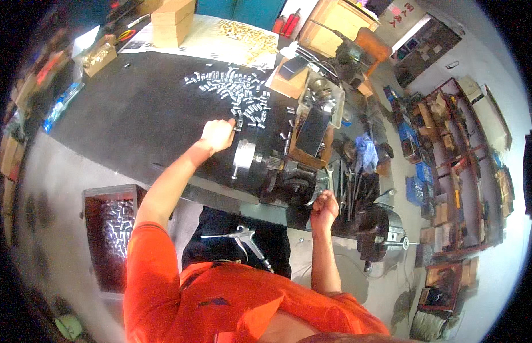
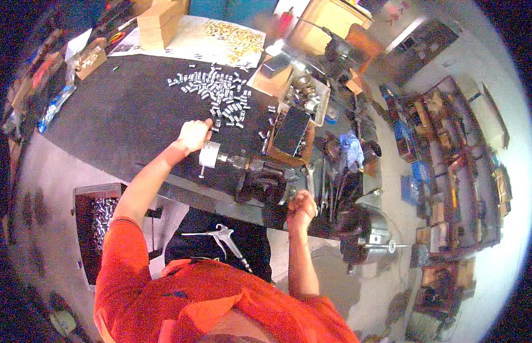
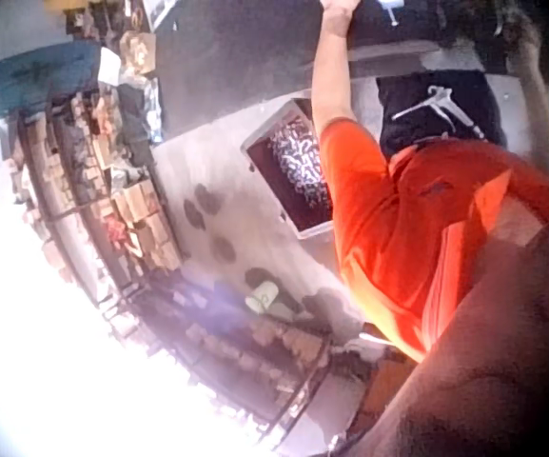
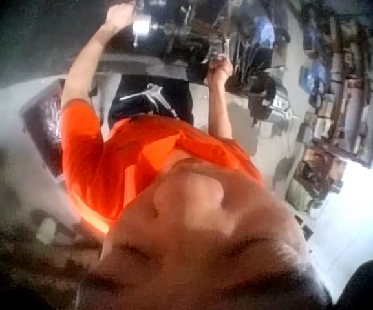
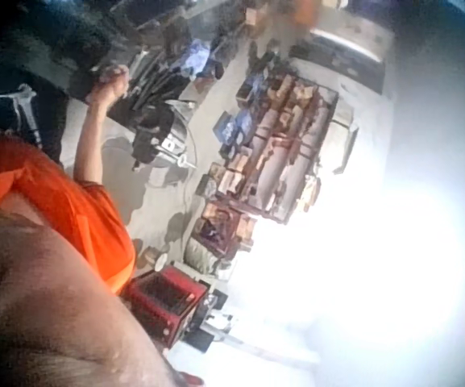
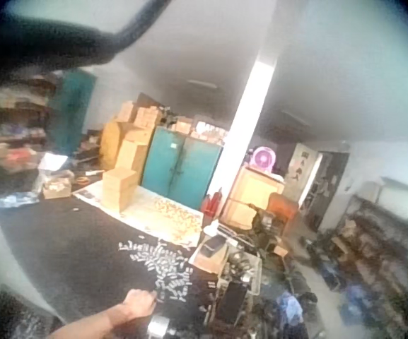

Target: The person operates a metal lathe, repeatedly inserting small cylindrical metal pieces into the chuck and using a tool to machine them. The person removes the finished pieces and places them on the workbench, accumulating a pile of processed parts.

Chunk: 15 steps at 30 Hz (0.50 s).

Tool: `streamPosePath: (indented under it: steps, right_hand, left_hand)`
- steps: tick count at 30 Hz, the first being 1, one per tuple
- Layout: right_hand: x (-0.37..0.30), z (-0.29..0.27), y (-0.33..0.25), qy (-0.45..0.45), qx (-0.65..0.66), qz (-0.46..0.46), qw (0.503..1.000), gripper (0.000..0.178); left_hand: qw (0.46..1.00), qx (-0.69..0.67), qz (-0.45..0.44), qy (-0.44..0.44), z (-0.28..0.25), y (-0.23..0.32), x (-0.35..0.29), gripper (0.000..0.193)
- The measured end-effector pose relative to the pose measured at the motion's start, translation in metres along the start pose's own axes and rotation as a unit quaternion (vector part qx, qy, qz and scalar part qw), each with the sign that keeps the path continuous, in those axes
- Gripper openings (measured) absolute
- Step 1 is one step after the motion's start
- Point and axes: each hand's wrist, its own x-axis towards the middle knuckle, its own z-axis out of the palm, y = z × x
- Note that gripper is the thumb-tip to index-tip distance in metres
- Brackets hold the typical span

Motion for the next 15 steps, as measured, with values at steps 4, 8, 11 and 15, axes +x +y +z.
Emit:
streamPosePath:
  steps: [4,8,11,15]
  right_hand:
    - [-0.001,-0.001,0.0,-0.018,0.017,0.005,1.0,0.016]
    - [-0.004,0.0,0.003,-0.014,0.035,0.004,0.999,0.015]
    - [-0.003,-0.004,0.002,-0.038,0.027,0.001,0.999,0.014]
    - [0.0,-0.005,0.002,-0.029,0.023,0.003,0.999,0.012]
  left_hand:
    - [0.998,-0.043,-0.037,0.036,-0.014,-0.009,-0.021,0.028]
    - [0.753,-0.653,-0.081,-0.004,-0.061,-0.01,-0.055,0.014]
    - [0.717,-0.697,-0.008,-0.002,-0.094,0.015,-0.08,0.015]
    - [0.681,-0.731,0.005,-0.042,-0.099,0.035,-0.089,0.013]
